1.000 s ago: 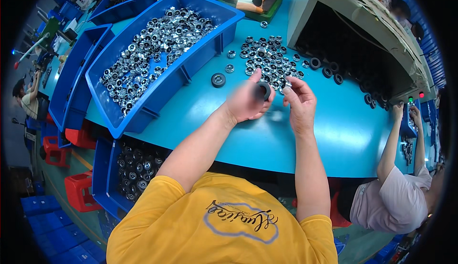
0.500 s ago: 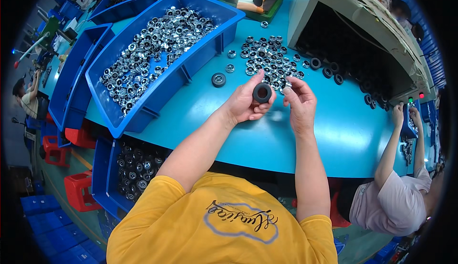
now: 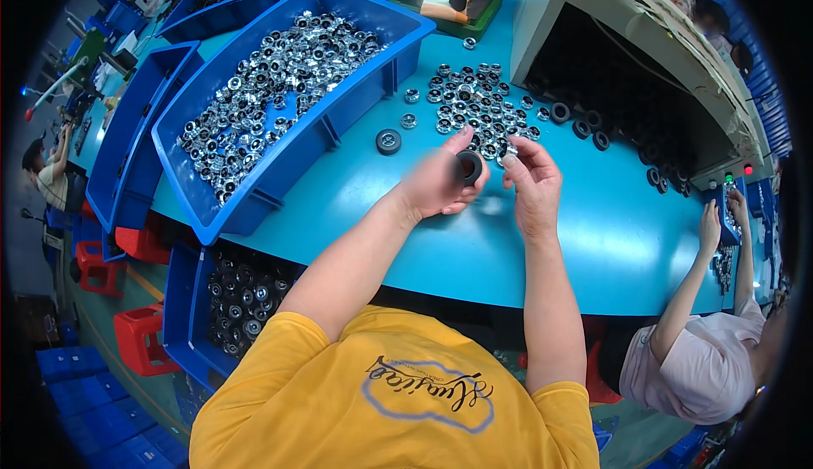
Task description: Manually assemble small metal inserts into circular plastic housings at a factory workstation.
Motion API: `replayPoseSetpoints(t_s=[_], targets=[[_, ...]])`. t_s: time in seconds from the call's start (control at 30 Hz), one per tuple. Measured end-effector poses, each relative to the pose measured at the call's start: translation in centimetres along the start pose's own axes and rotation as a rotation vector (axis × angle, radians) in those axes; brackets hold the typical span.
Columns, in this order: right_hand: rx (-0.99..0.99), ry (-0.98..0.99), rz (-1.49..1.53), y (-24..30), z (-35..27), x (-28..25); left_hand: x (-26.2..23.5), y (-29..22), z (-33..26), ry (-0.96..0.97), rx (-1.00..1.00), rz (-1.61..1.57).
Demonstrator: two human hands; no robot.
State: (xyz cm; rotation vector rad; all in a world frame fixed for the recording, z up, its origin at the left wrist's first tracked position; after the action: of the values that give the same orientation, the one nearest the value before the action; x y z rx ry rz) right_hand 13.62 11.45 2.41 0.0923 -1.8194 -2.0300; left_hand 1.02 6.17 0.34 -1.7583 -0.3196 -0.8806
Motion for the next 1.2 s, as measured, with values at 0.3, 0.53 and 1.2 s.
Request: replayPoseSetpoints(t_s=[0.3, 0.53, 1.2], targets=[[0.008, -0.004, 0.007, -0.2, 0.0, -0.1, -0.1, 0.0, 0.0, -0.020, -0.006, 0.005], [0.009, -0.005, 0.011, -0.2, 0.0, -0.1, 0.1, -0.2, 0.0, -0.029, 0.011, -0.007], [-0.002, -0.006, 0.000, -0.2, 0.0, -0.2, -2.2, -1.1, 0.6, -0.121, 0.256, -0.158]])
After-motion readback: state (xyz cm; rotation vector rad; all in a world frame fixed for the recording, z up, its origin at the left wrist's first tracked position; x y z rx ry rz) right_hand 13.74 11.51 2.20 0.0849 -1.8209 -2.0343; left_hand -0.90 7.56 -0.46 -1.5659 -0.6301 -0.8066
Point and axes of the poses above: each hand's wrist, its own z-axis towards the middle knuckle, its own x-axis out of the palm, y = z × x, the point moved 8 cm from there along z, towards the middle knuckle, and after that the axes turned 1 degree about y, right-handed, at the moved point
